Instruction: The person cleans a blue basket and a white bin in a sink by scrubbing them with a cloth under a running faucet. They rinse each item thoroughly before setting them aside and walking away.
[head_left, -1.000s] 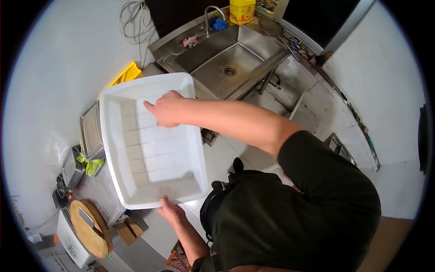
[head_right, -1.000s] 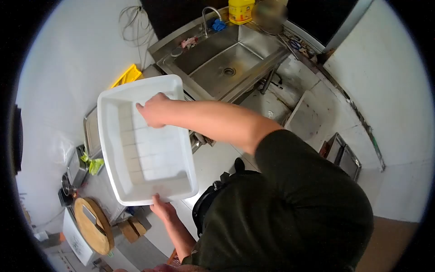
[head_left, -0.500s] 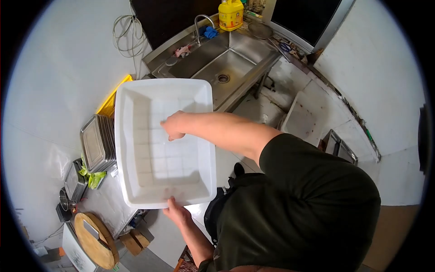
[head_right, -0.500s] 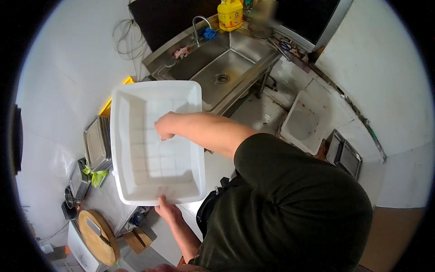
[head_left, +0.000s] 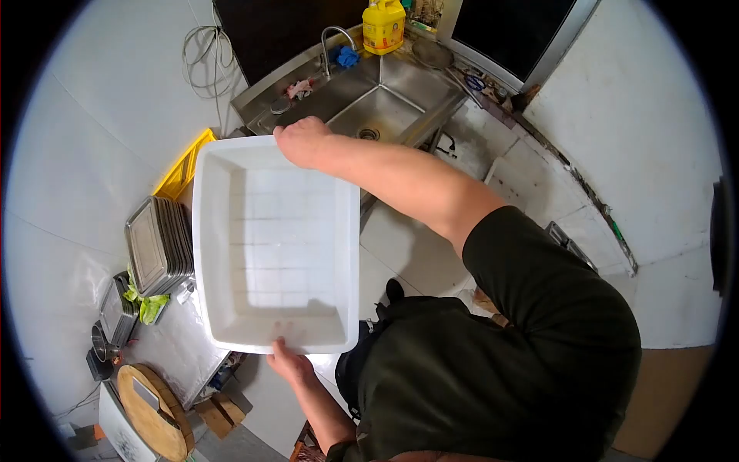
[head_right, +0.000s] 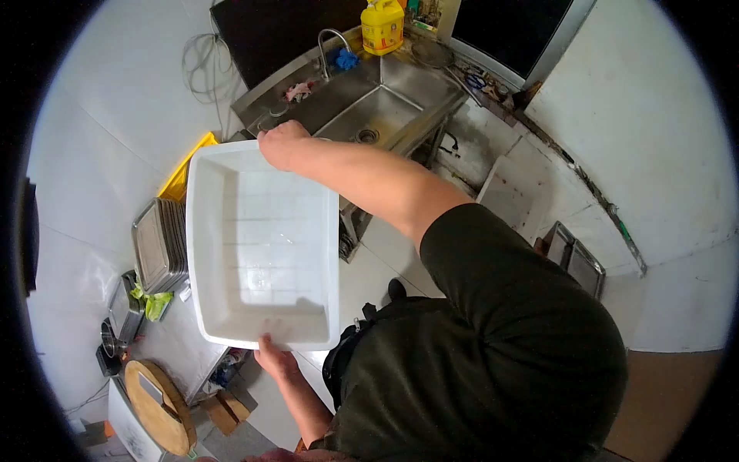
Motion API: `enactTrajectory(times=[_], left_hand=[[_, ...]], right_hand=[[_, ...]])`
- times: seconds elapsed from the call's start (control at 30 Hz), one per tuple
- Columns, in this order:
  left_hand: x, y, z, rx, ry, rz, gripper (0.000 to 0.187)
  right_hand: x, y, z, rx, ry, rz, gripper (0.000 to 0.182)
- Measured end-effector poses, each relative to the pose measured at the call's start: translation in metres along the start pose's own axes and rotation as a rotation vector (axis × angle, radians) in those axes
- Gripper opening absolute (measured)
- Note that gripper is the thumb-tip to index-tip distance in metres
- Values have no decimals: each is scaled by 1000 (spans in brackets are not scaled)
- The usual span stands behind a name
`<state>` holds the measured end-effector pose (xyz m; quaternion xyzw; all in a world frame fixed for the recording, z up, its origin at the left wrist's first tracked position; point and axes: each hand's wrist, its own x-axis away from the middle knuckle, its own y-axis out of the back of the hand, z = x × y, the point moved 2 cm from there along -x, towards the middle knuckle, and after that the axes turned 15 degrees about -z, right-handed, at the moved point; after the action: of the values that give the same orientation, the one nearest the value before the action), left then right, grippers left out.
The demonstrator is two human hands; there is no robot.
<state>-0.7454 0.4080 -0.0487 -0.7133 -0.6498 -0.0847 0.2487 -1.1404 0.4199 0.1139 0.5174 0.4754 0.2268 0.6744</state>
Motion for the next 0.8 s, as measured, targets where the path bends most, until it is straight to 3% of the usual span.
enactTrajectory(times=[0.23,0.43,0.63,0.67,0.7,0.8], left_hand=[[1,5,-4,46,91,28,41],[-17,9,-9,30,77,-79,40],[8,-6,-53,-190,-76,-47,40],[1,2,-54,-265,-80,-30,40],[-3,5,-54,-325,-88,-37,39],[36,-45,-60,-453,-96,-154,40]], right_hand=[[5,26,5,-53,48,194,26],[19,26,-16,-128,-10,291,35],[71,-17,-59,-371,-261,327,33],[83,-32,-69,-426,-256,293,32],[88,-36,-79,-423,-179,422,33],[118,-52,-120,-629,-281,401,32]])
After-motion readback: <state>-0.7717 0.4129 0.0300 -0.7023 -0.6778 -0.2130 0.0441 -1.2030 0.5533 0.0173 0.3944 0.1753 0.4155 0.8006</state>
